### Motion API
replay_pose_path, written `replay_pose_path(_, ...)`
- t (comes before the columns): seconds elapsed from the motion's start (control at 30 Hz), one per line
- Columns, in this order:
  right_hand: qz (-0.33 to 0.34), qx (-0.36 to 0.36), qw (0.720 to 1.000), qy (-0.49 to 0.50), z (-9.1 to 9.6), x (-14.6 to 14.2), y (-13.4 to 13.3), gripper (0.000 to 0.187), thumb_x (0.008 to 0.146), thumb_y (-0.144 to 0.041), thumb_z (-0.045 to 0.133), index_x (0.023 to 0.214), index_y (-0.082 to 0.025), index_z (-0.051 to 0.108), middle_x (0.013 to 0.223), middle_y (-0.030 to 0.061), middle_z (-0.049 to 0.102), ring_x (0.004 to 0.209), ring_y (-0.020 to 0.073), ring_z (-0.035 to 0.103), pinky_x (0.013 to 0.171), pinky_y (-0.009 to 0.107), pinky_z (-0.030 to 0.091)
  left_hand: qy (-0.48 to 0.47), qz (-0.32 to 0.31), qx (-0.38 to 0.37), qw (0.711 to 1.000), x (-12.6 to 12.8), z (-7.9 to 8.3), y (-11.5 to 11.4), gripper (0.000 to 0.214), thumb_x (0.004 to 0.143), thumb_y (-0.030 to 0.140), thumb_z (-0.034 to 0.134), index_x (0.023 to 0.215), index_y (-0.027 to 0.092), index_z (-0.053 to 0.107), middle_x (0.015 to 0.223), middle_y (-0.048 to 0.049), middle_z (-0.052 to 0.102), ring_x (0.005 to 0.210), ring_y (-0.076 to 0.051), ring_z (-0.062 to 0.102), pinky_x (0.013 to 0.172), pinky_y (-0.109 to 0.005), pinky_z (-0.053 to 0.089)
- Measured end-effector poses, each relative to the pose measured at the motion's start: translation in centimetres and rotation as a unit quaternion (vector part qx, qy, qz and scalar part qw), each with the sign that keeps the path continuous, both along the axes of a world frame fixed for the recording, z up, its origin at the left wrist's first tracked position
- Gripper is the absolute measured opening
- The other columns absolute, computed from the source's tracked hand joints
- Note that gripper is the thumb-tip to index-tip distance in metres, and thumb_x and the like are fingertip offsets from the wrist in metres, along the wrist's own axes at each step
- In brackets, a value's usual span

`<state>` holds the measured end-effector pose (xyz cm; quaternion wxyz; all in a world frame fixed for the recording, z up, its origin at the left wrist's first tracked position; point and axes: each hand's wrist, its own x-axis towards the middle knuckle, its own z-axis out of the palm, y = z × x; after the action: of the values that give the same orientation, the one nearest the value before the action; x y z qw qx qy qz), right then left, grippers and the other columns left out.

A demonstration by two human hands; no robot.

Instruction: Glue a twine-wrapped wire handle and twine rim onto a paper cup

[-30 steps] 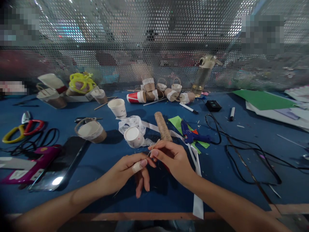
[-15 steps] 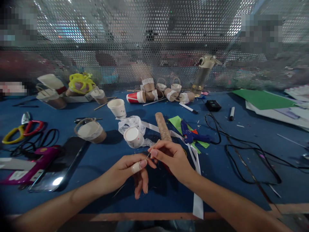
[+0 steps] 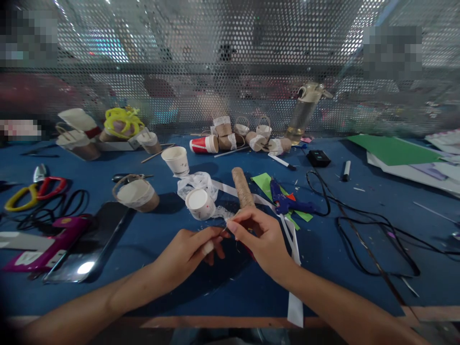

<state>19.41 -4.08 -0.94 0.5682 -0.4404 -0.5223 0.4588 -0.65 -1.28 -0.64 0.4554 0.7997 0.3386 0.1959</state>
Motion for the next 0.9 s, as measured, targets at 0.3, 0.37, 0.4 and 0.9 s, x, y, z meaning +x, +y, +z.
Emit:
replay_pose_path(0.3,0.005,0.011,1.000,-0.004,0.2,-0.1,0.0,0.006,0.084,-0.025,0.074,0.080,-0.022,0.070,0.080,0.0004,0.067,0.062,0.0110,0.061,0.057,0.023,0.053,-0.011,-0.019,-0.021,1.000,0.0,-0.2,-0.3,0.032,0.100,0.022,0.042,0.126,0.020,0.062,0.078,-0.0027,0.073,0.050,-0.011,0.063,0.054,-0.021,0.051)
replay_pose_path(0.37,0.016,-0.013,1.000,0.023,0.1,0.0,0.2,0.006,0.083,-0.027,0.075,0.081,-0.022,0.072,0.083,0.0009,0.069,0.055,0.0088,0.058,0.054,0.023,0.053,-0.028,-0.029,-0.076,0.996,0.1,0.1,-0.3,0.034,0.103,0.028,0.037,0.125,0.018,0.062,0.073,-0.0021,0.071,0.045,-0.010,0.062,0.047,-0.018,0.049)
replay_pose_path(0.4,0.021,-0.020,0.999,0.032,0.0,0.0,0.3,0.007,0.082,-0.028,0.076,0.082,-0.022,0.072,0.086,0.0015,0.070,0.054,0.0084,0.058,0.054,0.023,0.053,-0.042,-0.037,-0.118,0.991,0.1,0.3,-0.3,0.036,0.104,0.031,0.037,0.125,0.018,0.062,0.070,-0.0017,0.069,0.043,-0.009,0.061,0.045,-0.017,0.049)
replay_pose_path(0.9,0.033,-0.038,0.996,0.068,-0.9,0.3,0.5,0.011,0.081,-0.024,0.078,0.077,-0.021,0.068,0.078,-0.0019,0.068,0.055,0.0073,0.057,0.053,0.019,0.049,-0.124,-0.041,-0.280,0.951,0.3,1.0,-0.5,0.034,0.097,0.042,0.053,0.118,0.016,0.062,0.066,-0.0033,0.072,0.045,-0.009,0.060,0.051,-0.019,0.052)
